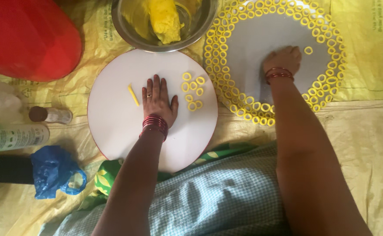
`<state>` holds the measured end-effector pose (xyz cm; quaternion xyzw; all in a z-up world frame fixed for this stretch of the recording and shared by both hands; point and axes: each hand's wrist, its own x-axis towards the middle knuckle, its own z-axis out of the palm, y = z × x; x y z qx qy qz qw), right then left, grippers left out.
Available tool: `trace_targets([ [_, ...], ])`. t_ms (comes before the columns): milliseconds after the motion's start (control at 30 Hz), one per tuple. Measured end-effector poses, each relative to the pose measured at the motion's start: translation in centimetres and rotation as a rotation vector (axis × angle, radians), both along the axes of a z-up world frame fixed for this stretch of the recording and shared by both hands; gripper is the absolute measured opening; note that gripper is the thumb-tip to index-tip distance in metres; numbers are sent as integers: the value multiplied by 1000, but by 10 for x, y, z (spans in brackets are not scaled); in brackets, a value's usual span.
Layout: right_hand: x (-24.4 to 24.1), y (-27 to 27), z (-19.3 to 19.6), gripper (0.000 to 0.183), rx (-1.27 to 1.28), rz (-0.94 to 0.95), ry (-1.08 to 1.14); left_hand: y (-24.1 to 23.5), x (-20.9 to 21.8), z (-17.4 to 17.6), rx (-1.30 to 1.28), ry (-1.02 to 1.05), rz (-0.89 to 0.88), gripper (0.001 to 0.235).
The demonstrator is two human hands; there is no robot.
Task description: The person arranges small yellow dough rings in a circular pattern on a metal tray. They pick up rings from a white plate and place them one by one onto the tray, forming concentric circles. The person also rolls a small piece of dough between their palms.
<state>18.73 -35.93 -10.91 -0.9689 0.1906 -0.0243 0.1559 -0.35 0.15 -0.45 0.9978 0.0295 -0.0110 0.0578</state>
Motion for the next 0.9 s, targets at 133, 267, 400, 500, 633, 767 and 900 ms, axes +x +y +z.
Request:
trace_targets([
  [133,4,-25,-23,61,-51,-4,-80,0,0,3,2,29,8,71],
  [267,12,-42,-39,55,-211,120,-47,-2,2,5,2,58,26,72],
  [400,11,-54,-44,55,-59,79,-133,-1,3,6,20,68,19,71],
  [500,11,-64,-51,55,-28,102,-186,-1,2,4,19,51,11,71],
  [633,14,-78,-62,54,-115,164,-354,0,0,2,17,44,8,71],
  [767,14,-87,-62,43,-45,186,-353,0,0,2,2,32,9,71],
  [900,11,-89,-53,39,59,150,-306,0,1,2,6,47,15,71],
])
